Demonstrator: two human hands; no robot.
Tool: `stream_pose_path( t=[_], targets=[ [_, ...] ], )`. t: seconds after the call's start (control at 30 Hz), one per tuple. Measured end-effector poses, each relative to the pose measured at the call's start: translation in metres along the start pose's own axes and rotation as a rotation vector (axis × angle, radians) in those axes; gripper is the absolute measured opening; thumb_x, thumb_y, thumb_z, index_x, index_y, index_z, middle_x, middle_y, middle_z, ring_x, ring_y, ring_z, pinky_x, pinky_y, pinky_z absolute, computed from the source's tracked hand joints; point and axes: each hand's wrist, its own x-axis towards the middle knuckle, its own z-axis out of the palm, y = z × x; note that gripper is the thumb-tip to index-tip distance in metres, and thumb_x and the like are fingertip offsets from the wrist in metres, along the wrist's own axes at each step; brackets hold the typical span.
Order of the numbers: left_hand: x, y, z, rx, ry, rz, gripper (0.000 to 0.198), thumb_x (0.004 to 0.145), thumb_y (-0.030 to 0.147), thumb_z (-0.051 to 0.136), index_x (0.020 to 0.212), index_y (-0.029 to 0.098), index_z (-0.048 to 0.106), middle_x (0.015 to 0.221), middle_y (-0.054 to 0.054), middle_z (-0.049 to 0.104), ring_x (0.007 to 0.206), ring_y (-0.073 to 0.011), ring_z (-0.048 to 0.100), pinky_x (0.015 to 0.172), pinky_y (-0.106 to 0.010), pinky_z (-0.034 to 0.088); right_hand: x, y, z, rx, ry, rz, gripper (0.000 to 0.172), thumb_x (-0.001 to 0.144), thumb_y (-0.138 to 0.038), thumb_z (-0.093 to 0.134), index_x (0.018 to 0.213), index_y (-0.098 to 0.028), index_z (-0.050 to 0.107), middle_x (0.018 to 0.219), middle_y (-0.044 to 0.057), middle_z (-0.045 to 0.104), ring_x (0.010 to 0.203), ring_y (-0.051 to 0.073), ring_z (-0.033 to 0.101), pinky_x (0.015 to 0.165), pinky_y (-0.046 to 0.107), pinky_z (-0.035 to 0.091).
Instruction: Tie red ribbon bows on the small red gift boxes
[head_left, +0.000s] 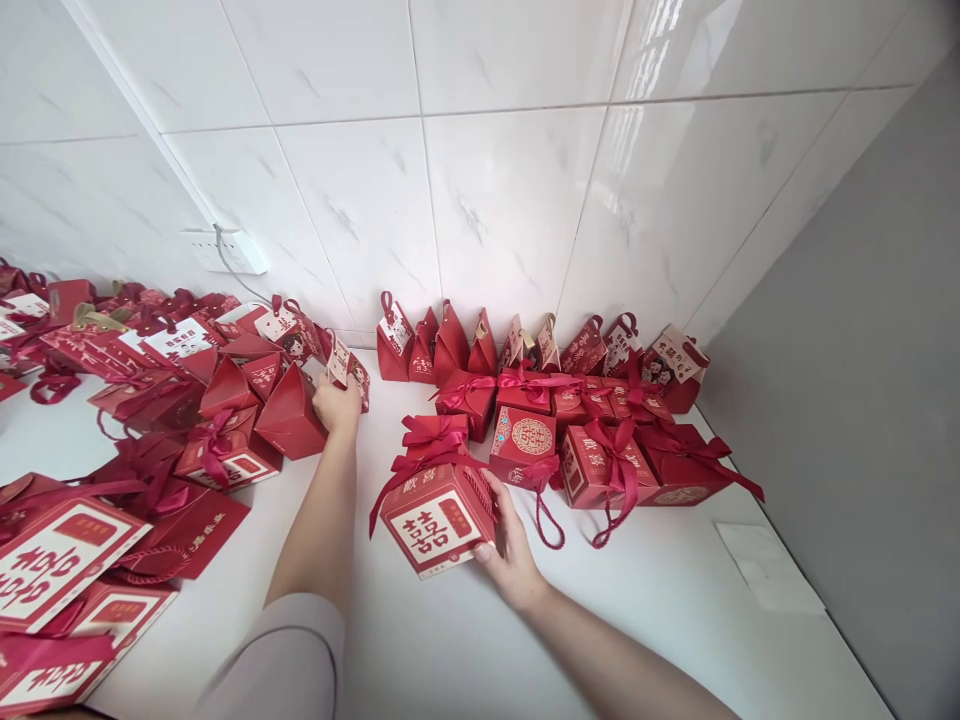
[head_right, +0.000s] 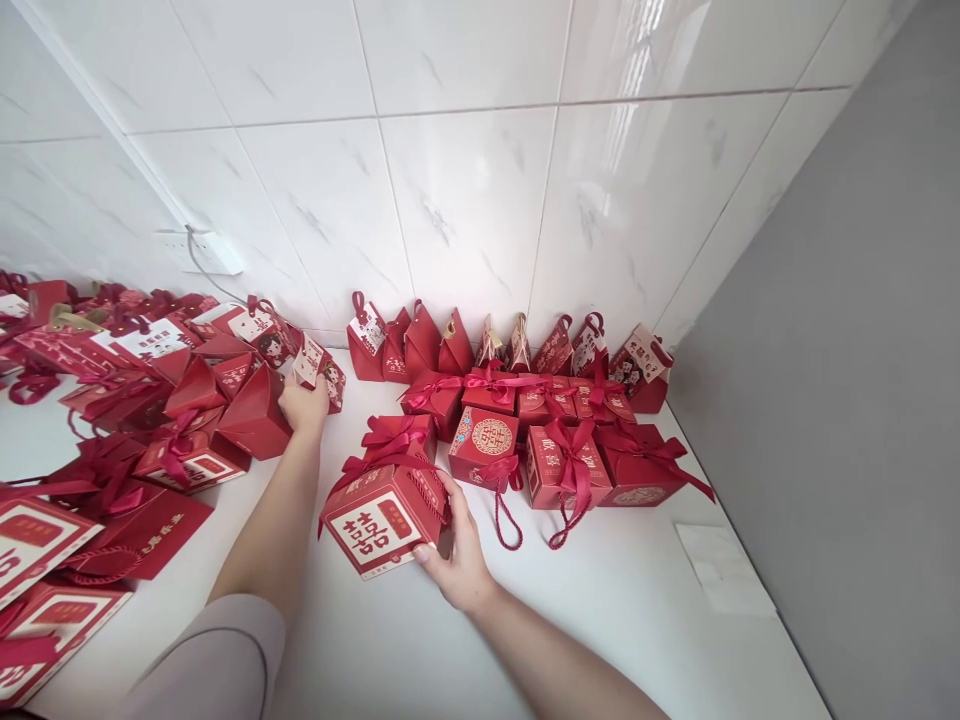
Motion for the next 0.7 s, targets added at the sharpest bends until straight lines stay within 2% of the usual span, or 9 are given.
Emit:
stream_pose_path(
  t=[0.1,0.17,0.23,0.33,0.4,0.43,0.5,0.6,0.7],
  targets=[
    [-0.011,-0.010,0.006,0.002,-0.100,0.005,0.061,0.091,0.043,0.048,0.139,0.006,0.044,0.126,-0.030,0.061,0.120,-0.0429,0.058,0.099,-0.058,0.044,0.000,0.000,0.001,0.016,0.004,-0.001,0.087,0.085,-0.065,0.060,0.154,-0.024,0.024,0.151,0.014,0.043,0.141,0.035,0.039,0.116,0.054,0.034],
    [-0.031,-0.014,0.011,-0.023,-0.189,0.064,0.065,0.090,0.049,0.050,0.141,0.010,0.044,0.129,-0.026,0.062,0.120,-0.0389,0.059,0.100,-0.053,0.046,0.001,0.000,0.001,0.018,0.002,-0.006,0.087,0.085,-0.065,0.060,0.153,-0.024,0.025,0.151,0.014,0.043,0.141,0.035,0.040,0.116,0.054,0.034],
    [-0.053,-0.014,0.012,-0.045,-0.294,0.169,0.075,0.086,0.051,0.056,0.148,0.013,0.036,0.143,-0.022,0.053,0.131,-0.0347,0.052,0.106,-0.049,0.044,0.001,-0.001,0.000,0.010,-0.004,-0.008,0.086,0.085,-0.065,0.060,0.153,-0.024,0.027,0.152,0.015,0.042,0.141,0.036,0.040,0.116,0.054,0.034],
    [-0.067,-0.011,-0.002,0.024,-0.373,0.497,0.080,0.087,0.046,0.054,0.156,0.019,0.023,0.163,-0.015,0.023,0.151,-0.0339,0.019,0.120,-0.058,0.016,0.000,-0.003,0.000,-0.008,0.006,-0.006,0.086,0.085,-0.065,0.060,0.153,-0.023,0.027,0.153,0.015,0.041,0.142,0.035,0.039,0.117,0.054,0.032],
    [-0.059,-0.011,-0.021,0.104,-0.253,0.597,0.069,0.093,0.040,0.044,0.157,0.025,0.022,0.165,-0.011,0.018,0.153,-0.0320,0.011,0.121,-0.060,0.005,0.000,-0.005,0.000,-0.013,0.010,-0.002,0.086,0.085,-0.066,0.059,0.152,-0.023,0.027,0.154,0.015,0.040,0.142,0.035,0.038,0.117,0.055,0.031],
    [-0.052,-0.012,-0.031,0.131,-0.147,0.543,0.066,0.094,0.039,0.041,0.156,0.025,0.022,0.164,-0.011,0.021,0.152,-0.0320,0.013,0.121,-0.060,0.007,0.000,-0.005,0.000,-0.014,0.008,0.000,0.085,0.085,-0.066,0.059,0.152,-0.023,0.028,0.154,0.015,0.040,0.142,0.035,0.038,0.117,0.054,0.031],
    [-0.034,-0.019,-0.052,0.174,0.028,0.303,0.068,0.094,0.039,0.040,0.155,0.016,0.022,0.159,-0.021,0.028,0.148,-0.0370,0.023,0.116,-0.062,0.021,0.000,-0.007,0.000,-0.017,0.001,0.000,0.085,0.085,-0.067,0.058,0.151,-0.023,0.029,0.153,0.014,0.040,0.142,0.034,0.038,0.117,0.054,0.031],
    [-0.014,-0.030,-0.072,0.296,0.007,0.050,0.066,0.086,0.033,0.052,0.144,0.006,0.036,0.142,-0.032,0.045,0.135,-0.0448,0.040,0.103,-0.065,0.037,0.001,-0.007,0.001,-0.007,0.001,-0.009,0.084,0.086,-0.066,0.058,0.151,-0.023,0.029,0.153,0.014,0.040,0.142,0.034,0.038,0.118,0.053,0.031],
    [-0.010,-0.034,-0.082,0.355,-0.060,0.003,0.066,0.073,0.025,0.065,0.133,0.003,0.047,0.130,-0.033,0.054,0.126,-0.0477,0.048,0.096,-0.064,0.044,0.000,-0.005,0.001,0.019,0.000,-0.006,0.084,0.086,-0.063,0.060,0.153,-0.024,0.027,0.153,0.013,0.040,0.142,0.033,0.038,0.117,0.052,0.032]
  ],
)
